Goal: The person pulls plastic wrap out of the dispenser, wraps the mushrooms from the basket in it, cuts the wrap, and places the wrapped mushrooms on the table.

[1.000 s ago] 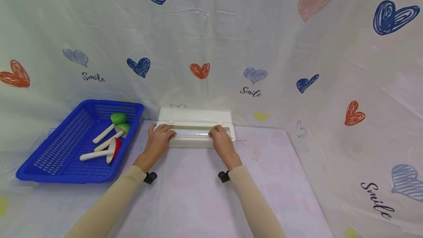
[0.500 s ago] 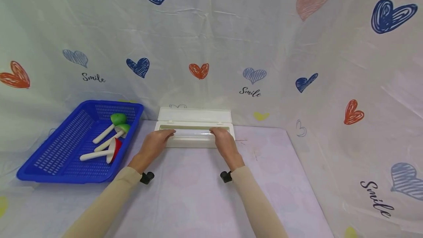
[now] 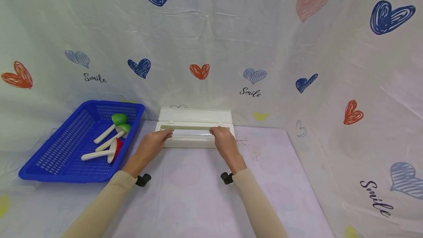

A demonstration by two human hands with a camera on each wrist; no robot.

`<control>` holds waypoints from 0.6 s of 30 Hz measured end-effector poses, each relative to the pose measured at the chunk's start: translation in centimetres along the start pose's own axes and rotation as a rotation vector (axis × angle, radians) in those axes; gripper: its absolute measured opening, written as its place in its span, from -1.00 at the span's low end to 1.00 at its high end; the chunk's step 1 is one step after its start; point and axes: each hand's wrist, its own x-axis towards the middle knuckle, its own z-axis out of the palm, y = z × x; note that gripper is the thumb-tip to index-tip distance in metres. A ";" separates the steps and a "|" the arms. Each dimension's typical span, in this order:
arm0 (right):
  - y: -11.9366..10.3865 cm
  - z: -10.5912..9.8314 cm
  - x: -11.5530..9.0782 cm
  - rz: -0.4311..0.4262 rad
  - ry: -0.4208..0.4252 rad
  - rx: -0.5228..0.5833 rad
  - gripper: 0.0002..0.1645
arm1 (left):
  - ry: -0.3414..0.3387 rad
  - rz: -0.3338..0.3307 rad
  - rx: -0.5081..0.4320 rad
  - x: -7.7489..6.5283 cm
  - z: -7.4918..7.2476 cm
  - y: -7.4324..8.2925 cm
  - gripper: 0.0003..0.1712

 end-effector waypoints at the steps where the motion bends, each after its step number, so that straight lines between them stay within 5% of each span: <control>1: 0.0 -0.1 -0.2 -0.012 0.006 0.007 -0.89 | -0.006 -0.001 -0.004 -0.1 -0.1 0.1 -0.78; 18: -1.4 -2.2 -2.2 -0.062 0.032 0.027 -0.89 | 0.023 0.081 -0.016 -1.3 -2.2 1.8 -0.81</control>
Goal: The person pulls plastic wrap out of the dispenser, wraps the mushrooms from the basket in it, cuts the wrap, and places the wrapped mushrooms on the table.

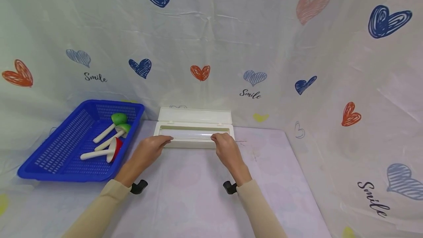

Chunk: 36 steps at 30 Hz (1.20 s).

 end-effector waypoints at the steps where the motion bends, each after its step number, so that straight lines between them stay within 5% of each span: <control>1: 0.0 -0.1 -0.1 -0.008 0.008 0.000 -0.89 | 0.002 0.003 0.001 -0.1 -0.1 0.1 -0.81; 24: -1.7 -2.3 -1.5 -0.100 0.106 0.027 -0.92 | 0.096 0.119 0.003 -0.7 -2.0 1.3 -0.79; 36: -2.4 -3.3 -2.1 -0.072 0.100 0.079 -0.92 | 0.067 0.102 -0.041 -1.0 -3.3 2.6 -0.69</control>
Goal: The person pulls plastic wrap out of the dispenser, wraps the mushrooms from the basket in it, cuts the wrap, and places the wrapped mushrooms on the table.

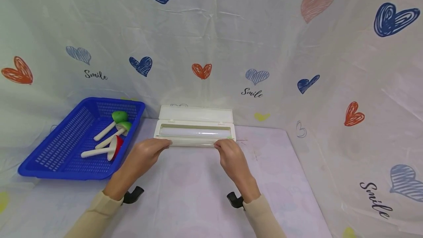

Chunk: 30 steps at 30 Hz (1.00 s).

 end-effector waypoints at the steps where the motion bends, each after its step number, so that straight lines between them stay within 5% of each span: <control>1: 0.0 -0.1 -0.1 0.001 0.000 0.008 -0.92 | 0.004 0.005 -0.005 -0.1 -0.1 0.1 -0.68; 9: 0.0 -0.3 -1.2 -0.026 -0.033 0.033 -0.87 | -0.010 0.093 0.027 -0.9 -0.1 0.4 -0.70; 15: 0.2 -0.3 -2.6 -0.070 -0.049 0.085 -0.74 | 0.012 0.149 -0.051 -2.1 0.0 0.5 -0.67; 23: 0.1 -0.8 -3.1 -0.104 -0.023 0.129 -0.90 | 0.014 0.163 -0.124 -2.3 -0.5 0.7 -0.69; 30: -0.1 -0.1 -3.9 -0.061 -0.015 0.179 -0.71 | 0.016 0.143 -0.138 -3.1 -0.2 0.9 -0.72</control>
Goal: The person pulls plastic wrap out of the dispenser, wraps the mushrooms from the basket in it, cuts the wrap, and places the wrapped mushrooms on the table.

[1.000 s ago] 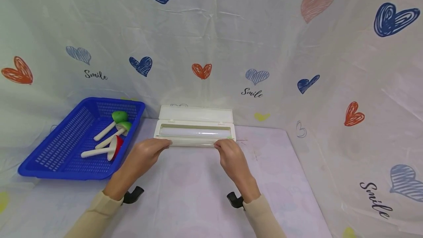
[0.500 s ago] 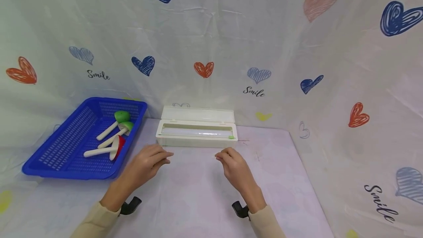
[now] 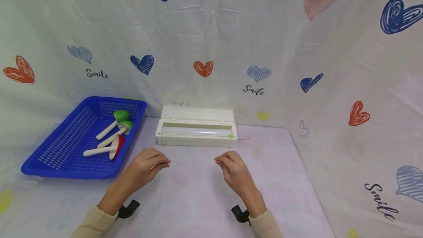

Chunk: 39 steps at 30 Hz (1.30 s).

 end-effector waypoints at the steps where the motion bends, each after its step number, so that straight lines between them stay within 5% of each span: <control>1: 0.0 0.2 -0.2 0.013 -0.002 0.008 -0.70 | -0.003 -0.008 -0.002 -0.2 0.1 0.0 -0.72; 9: 0.1 1.8 -2.4 0.135 -0.002 0.095 -0.71 | -0.068 -0.115 -0.030 -2.5 1.8 0.1 -0.72; 16: 1.1 3.7 -4.6 0.355 -0.016 0.152 -0.96 | -0.292 -0.300 -0.010 -4.3 3.4 0.0 -0.82; 25: 1.9 5.0 -5.9 0.564 -0.013 0.222 -0.86 | -0.511 -0.491 0.003 -5.4 5.3 -0.6 -0.89; 29: 2.2 5.0 -6.3 0.736 -0.058 0.223 -0.86 | -0.581 -0.592 -0.017 -5.1 5.6 -0.6 -0.96; 33: 2.8 4.7 -6.4 0.884 -0.100 0.188 -0.91 | -0.569 -0.655 -0.003 -4.9 5.7 -0.5 -0.96; 39: 3.7 4.8 -5.8 0.954 -0.172 0.098 -0.94 | -0.517 -0.744 0.049 -4.8 5.9 -0.5 -0.90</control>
